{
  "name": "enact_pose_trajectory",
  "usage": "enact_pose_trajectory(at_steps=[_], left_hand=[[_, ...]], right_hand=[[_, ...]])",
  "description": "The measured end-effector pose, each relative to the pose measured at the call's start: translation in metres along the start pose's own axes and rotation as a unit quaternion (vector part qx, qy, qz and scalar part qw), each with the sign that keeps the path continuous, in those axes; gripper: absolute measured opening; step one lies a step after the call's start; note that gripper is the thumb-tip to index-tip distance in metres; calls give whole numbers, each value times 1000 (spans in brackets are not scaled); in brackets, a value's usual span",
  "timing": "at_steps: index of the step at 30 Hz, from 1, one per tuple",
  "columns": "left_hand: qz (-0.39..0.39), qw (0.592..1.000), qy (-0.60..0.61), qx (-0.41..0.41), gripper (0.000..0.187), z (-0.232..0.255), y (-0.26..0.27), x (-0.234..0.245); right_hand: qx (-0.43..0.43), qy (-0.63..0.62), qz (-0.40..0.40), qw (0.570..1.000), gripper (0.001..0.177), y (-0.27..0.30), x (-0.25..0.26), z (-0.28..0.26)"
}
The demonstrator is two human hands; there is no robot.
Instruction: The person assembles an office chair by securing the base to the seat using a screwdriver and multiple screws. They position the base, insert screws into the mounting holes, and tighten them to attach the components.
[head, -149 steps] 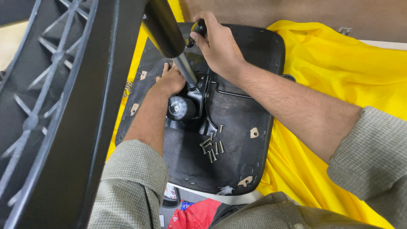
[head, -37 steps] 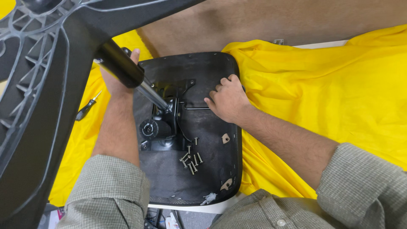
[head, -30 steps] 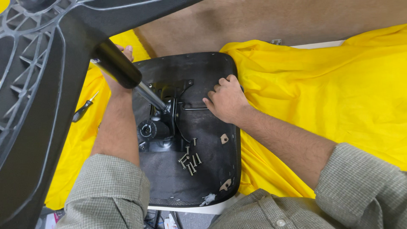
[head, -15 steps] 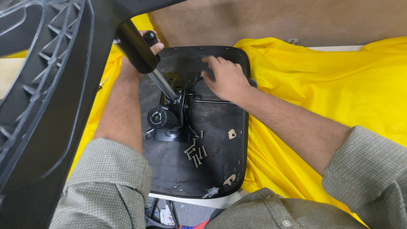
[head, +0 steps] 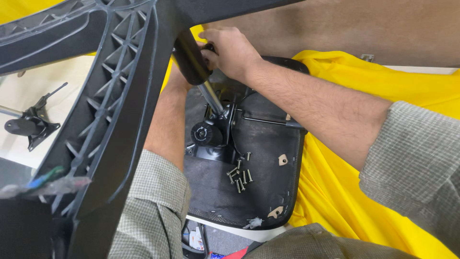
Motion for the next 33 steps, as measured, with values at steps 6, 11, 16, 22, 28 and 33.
enact_pose_trajectory(at_steps=[6,11,16,22,28,33], left_hand=[[-31,911,-370,-180,42,30,44,-28],[244,870,-428,-15,24,11,103,-43],[352,805,-474,-64,25,19,163,-71],[290,710,-638,69,31,28,202,-146],[265,706,-655,46,41,45,201,-161],[263,713,-646,67,36,43,202,-153]], right_hand=[[-9,-16,-6,1000,29,-2,-12,15],[24,-18,47,998,30,6,-20,15],[75,-27,27,996,27,7,-24,-4],[-45,-69,-76,994,14,6,-21,-22],[-17,-41,-51,998,13,11,-21,-14],[4,-49,15,999,43,6,-28,-1]])
Point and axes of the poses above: each hand's wrist, its own y-axis away from the middle knuckle, its own x-axis out of the back of the hand, z = x × y, the point moved 2 cm from there along -y, towards the middle knuckle, and after that the axes turned 2 degrees about -z, right-handed, at the moved point
